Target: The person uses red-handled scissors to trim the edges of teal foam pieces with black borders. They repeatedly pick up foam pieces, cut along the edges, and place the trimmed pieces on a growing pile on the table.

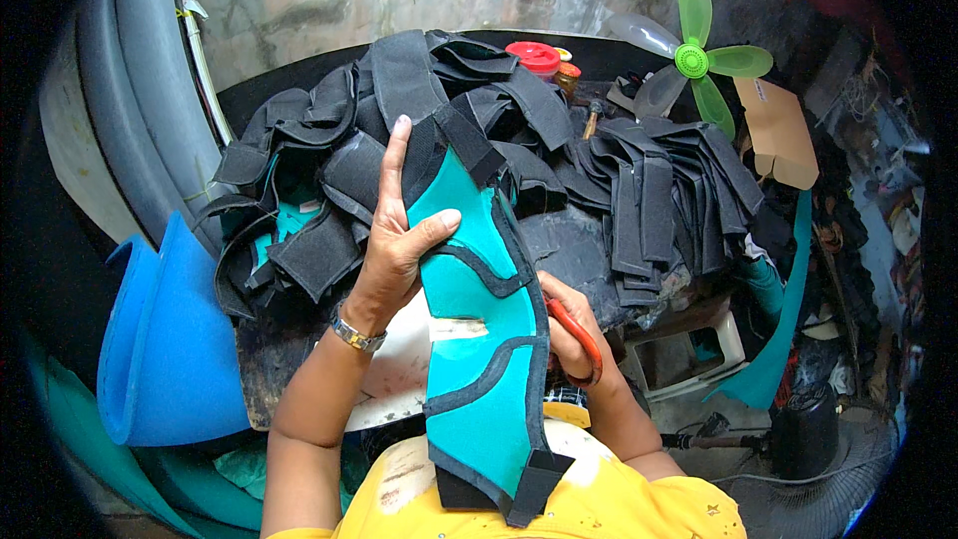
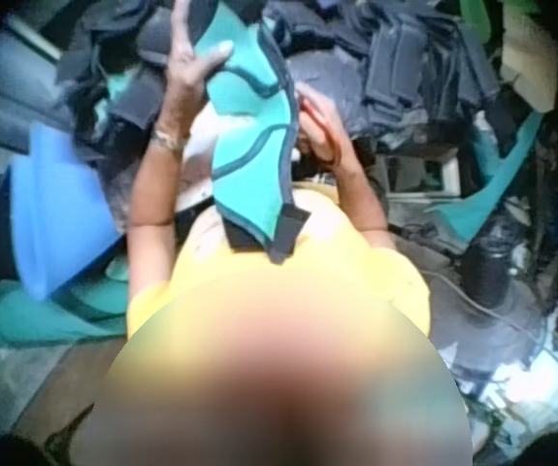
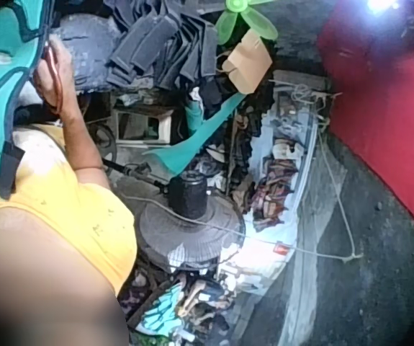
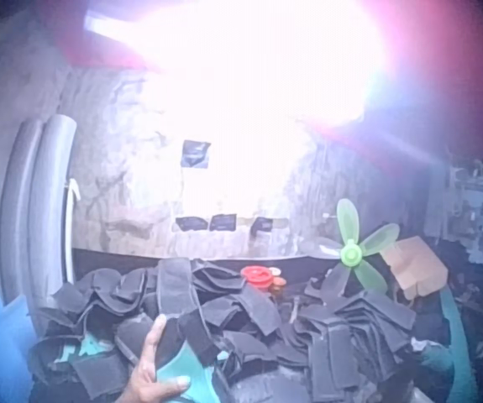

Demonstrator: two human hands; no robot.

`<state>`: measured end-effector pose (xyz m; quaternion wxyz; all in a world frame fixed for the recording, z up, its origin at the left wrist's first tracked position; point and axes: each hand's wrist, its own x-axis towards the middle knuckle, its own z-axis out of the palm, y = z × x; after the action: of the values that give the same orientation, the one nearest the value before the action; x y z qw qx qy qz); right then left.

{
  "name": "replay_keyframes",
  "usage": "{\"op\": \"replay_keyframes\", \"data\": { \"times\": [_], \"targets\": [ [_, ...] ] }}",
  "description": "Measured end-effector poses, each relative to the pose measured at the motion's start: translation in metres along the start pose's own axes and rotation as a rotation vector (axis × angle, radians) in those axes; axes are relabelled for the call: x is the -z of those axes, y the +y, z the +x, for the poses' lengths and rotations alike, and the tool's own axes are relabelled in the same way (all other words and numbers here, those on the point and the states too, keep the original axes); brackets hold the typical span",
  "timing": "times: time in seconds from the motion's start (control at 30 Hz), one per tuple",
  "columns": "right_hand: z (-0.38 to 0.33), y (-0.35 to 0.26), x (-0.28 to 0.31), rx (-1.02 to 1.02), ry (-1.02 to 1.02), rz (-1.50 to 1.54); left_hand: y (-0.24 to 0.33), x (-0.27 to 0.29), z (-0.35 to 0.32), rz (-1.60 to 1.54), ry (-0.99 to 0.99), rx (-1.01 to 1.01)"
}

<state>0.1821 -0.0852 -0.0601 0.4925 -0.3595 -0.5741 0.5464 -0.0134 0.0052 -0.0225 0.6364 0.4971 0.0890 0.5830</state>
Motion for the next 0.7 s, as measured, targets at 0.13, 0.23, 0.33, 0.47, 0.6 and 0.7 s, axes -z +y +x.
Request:
{"op": "replay_keyframes", "data": {
  "times": [0.13, 0.23, 0.33, 0.47, 0.6, 0.7],
  "targets": [
    [0.006, 0.006, 0.0, 0.187, 0.028, -0.072, -0.007, -0.006, -0.001, 0.009, 0.061, -0.036],
    [0.005, 0.005, 0.0, 0.163, 0.025, -0.081, -0.009, -0.006, -0.004, -0.089, 0.04, 0.045],
    [0.004, 0.002, -0.003, 0.178, 0.035, -0.078, -0.009, -0.006, -0.006, -0.149, 0.04, 0.069],
    [0.005, 0.002, -0.009, 0.199, 0.098, -0.149, -0.009, -0.008, -0.009, -0.146, 0.082, 0.083],
    [0.004, 0.006, -0.015, 0.277, 0.153, -0.197, -0.013, -0.01, -0.01, -0.207, 0.11, 0.09],
    [0.005, 0.008, -0.016, 0.261, 0.16, -0.204, -0.016, -0.01, -0.009, -0.26, 0.101, 0.097]
  ]
}}
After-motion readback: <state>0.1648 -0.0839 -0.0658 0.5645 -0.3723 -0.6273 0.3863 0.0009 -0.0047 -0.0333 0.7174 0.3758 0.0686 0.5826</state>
